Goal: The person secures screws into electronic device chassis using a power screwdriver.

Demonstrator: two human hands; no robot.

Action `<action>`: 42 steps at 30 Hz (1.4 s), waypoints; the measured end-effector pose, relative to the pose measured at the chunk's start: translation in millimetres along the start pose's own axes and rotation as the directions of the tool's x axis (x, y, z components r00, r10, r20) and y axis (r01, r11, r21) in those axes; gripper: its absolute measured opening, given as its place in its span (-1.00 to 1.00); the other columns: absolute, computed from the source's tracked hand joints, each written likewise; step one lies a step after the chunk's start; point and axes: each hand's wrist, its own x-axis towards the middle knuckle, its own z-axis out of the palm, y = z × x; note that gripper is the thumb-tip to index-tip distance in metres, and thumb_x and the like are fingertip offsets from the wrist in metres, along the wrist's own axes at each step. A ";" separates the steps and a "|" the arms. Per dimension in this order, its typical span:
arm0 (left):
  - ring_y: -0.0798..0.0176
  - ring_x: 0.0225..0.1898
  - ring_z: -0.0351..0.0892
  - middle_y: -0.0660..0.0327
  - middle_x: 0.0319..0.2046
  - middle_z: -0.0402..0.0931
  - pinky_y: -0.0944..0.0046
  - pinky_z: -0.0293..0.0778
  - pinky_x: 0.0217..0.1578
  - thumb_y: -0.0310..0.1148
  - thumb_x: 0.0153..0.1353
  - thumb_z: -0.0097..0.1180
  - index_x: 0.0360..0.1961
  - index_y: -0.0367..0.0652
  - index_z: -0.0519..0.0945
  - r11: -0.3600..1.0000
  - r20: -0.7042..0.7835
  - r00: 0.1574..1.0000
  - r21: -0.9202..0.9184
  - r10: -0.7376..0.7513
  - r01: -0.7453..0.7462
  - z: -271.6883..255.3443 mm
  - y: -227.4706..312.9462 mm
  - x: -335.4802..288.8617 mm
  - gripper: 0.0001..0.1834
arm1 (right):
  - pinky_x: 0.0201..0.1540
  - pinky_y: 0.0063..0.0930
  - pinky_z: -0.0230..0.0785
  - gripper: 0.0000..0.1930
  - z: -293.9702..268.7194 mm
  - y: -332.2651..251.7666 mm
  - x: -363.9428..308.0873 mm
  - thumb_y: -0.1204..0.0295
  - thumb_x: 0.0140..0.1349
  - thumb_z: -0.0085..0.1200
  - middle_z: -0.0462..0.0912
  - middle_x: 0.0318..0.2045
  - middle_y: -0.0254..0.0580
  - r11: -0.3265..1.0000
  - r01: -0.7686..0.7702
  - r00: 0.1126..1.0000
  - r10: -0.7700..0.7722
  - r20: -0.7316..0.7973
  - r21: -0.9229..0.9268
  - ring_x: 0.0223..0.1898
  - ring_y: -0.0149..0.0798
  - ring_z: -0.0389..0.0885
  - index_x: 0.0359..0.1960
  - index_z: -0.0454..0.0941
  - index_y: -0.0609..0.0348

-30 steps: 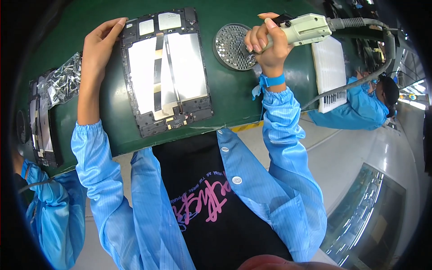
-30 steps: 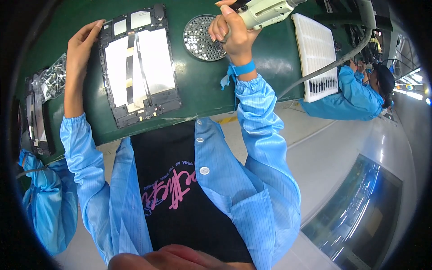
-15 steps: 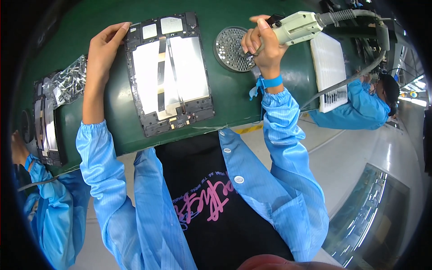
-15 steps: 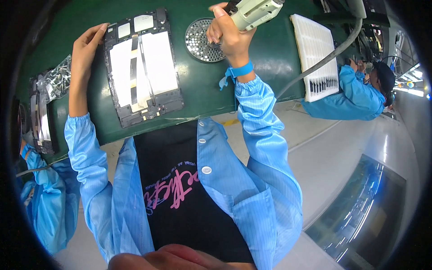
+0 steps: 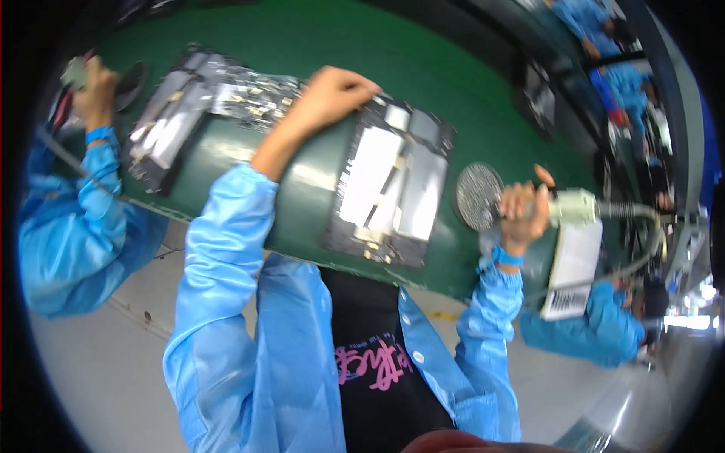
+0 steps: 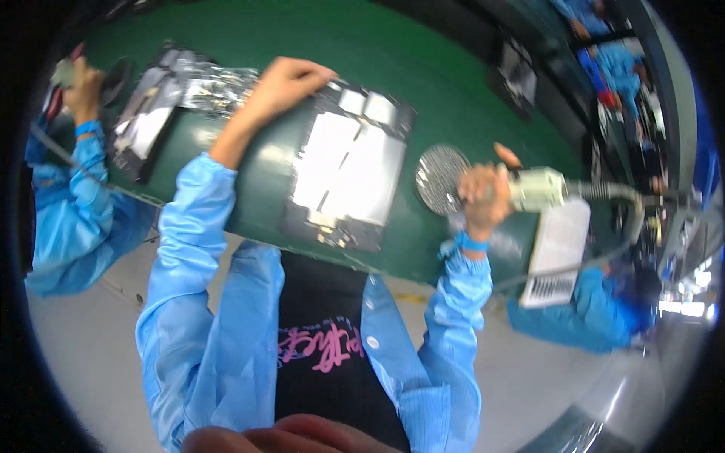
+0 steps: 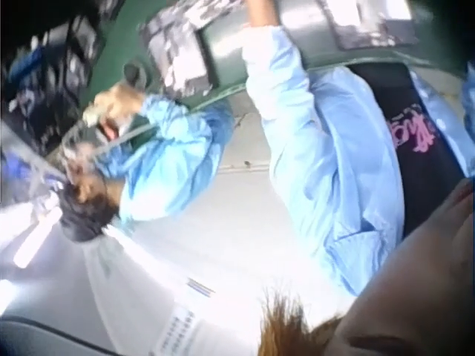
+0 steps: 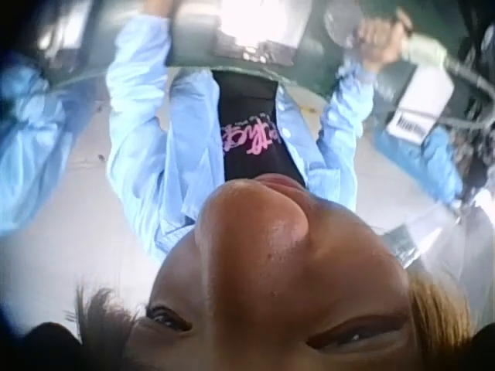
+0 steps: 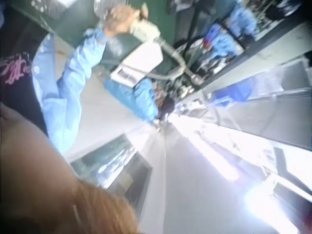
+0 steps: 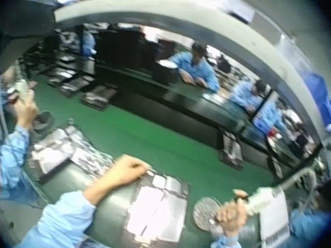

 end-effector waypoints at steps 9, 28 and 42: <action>0.31 -0.42 0.69 0.11 -0.45 0.69 0.29 0.55 -0.35 -0.32 0.12 0.24 -0.30 -0.25 0.72 1.000 -0.029 0.999 0.011 0.029 -0.029 -5.2 13.0 -15.4 -0.78 | -0.69 -0.59 0.12 -0.65 22.9 -2.4 7.7 0.28 0.45 -0.20 0.14 -0.75 -0.46 0.998 -0.008 0.999 0.011 0.040 -0.056 -0.78 -0.53 0.11 0.07 0.36 0.31; 0.24 -0.46 0.67 0.07 -0.52 0.66 0.26 0.53 -0.36 -0.30 0.14 0.22 -0.30 -0.24 0.72 0.978 0.078 0.994 -0.192 -0.072 0.086 -14.3 3.9 -4.0 -0.77 | -0.69 -0.43 0.16 -0.81 223.1 65.1 98.0 0.38 0.32 -0.02 0.15 -0.79 -0.38 0.991 -0.129 0.983 0.132 0.127 -0.032 -0.82 -0.42 0.16 -0.28 0.44 0.30; 0.37 -0.40 0.61 0.13 -0.39 0.68 0.35 0.54 -0.31 -0.39 0.21 0.22 -0.17 -0.36 0.68 0.968 0.106 0.993 -0.240 -0.048 0.073 -10.3 0.0 1.2 -0.75 | -0.66 -0.42 0.20 -0.79 216.7 89.7 100.9 0.36 0.30 -0.01 0.18 -0.77 -0.37 0.995 -0.081 0.986 0.088 0.141 -0.054 -0.79 -0.43 0.20 -0.26 0.44 0.31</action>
